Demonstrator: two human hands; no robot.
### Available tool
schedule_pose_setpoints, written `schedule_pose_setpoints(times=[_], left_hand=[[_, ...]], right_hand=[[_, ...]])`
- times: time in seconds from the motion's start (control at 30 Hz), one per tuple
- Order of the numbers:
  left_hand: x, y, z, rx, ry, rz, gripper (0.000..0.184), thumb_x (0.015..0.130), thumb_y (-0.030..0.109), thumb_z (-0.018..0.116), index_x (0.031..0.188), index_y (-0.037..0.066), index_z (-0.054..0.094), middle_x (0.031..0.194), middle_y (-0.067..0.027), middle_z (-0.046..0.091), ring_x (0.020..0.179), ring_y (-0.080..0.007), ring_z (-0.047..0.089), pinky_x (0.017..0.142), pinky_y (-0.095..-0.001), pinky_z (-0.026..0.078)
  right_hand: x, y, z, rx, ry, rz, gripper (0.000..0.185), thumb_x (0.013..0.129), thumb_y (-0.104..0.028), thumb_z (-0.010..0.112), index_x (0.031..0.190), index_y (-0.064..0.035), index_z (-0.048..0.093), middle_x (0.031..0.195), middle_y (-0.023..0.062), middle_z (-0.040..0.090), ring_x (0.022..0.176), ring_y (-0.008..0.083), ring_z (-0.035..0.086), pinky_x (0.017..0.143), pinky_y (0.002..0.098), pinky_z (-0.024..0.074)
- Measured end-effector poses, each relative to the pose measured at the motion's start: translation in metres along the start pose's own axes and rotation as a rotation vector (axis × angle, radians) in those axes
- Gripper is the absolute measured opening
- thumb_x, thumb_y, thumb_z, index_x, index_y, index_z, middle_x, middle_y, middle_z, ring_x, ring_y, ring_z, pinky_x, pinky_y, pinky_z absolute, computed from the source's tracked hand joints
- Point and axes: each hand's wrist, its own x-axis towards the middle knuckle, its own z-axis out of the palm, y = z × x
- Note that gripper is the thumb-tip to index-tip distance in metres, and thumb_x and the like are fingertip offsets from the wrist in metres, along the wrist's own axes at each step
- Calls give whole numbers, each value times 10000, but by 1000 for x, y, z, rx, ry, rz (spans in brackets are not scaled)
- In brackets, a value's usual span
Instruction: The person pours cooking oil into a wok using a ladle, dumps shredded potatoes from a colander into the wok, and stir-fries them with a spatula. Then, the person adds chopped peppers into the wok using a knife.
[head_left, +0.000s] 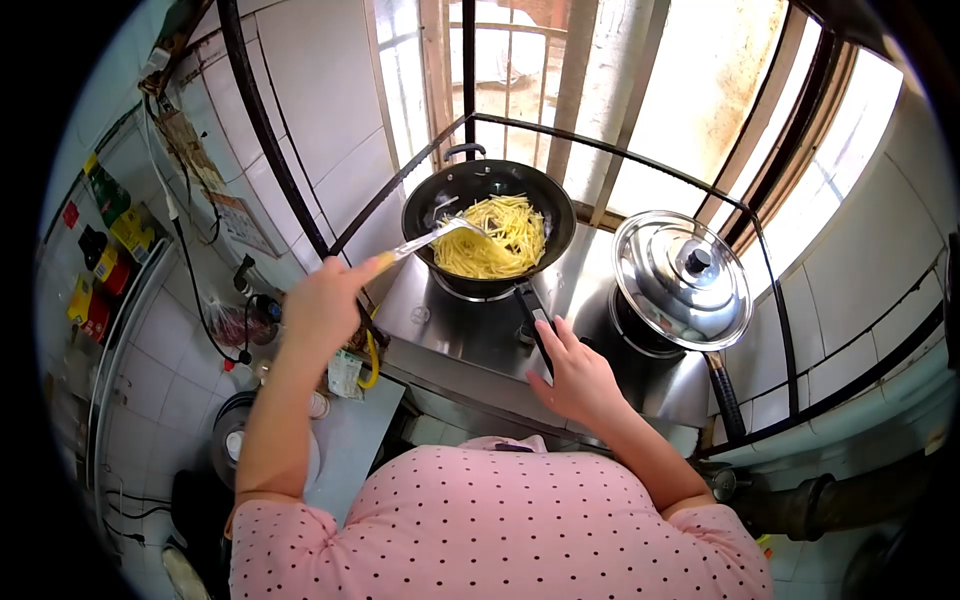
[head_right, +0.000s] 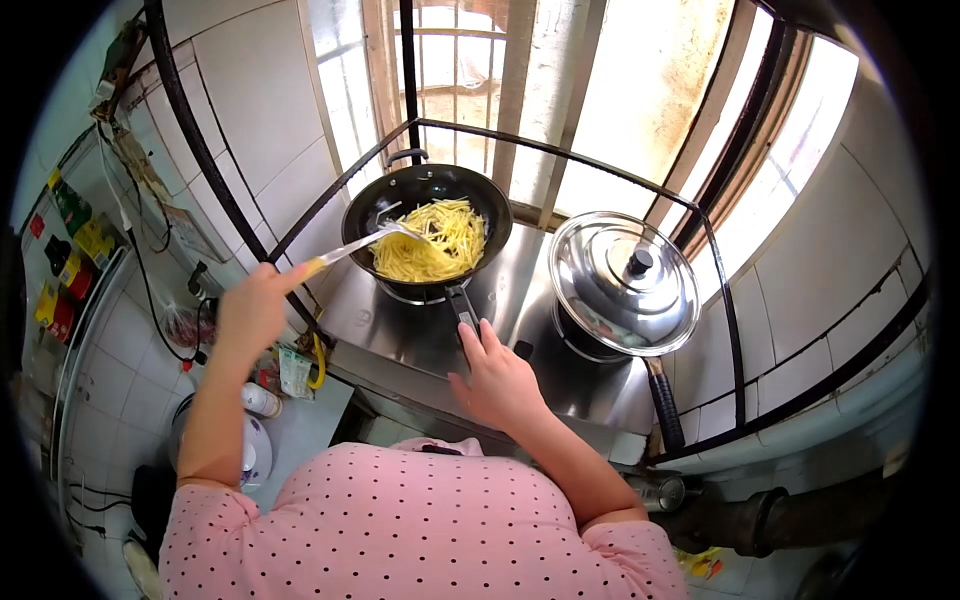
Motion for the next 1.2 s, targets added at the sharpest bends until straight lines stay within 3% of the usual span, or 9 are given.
schedule_pose_setpoints(times=[0.17,0.33,0.53,0.8,1.2], left_hand=[[-22,-5,-56,75,1,4,446,807,38,518,1182,234,657,783,-119,528,734,-331,596,634,-438,466],[-6,13,-2,22,-8,-35,429,848,55,507,1226,222,621,805,-122,550,743,-344,605,661,-442,485],[-14,26,75,-96,-44,-64,514,837,44,511,1324,205,537,877,-140,553,741,-352,629,663,-451,508],[-44,19,97,-236,-12,-121,427,927,252,545,1348,188,505,882,-130,557,719,-344,630,649,-448,516],[-47,22,124,-342,44,-145,432,931,265,547,1353,187,498,854,-122,563,708,-345,621,635,-452,514]], right_hand=[[5,-5,-3,-17,-73,52,659,818,-307,647,1350,2,414,1353,302,438,1011,352,627,806,387,532],[4,4,3,-82,-47,-15,628,807,-208,590,1370,5,410,1349,296,456,940,342,656,751,386,541],[7,0,1,-206,-113,12,631,771,-138,531,1381,-12,429,1385,277,443,722,316,694,619,379,546],[8,-10,-9,-281,-141,21,633,755,-147,548,1368,-20,453,1357,270,480,692,285,698,581,362,539],[12,-15,-13,-331,-199,34,692,716,-138,558,1391,-39,436,1388,258,455,653,266,689,565,348,526]])
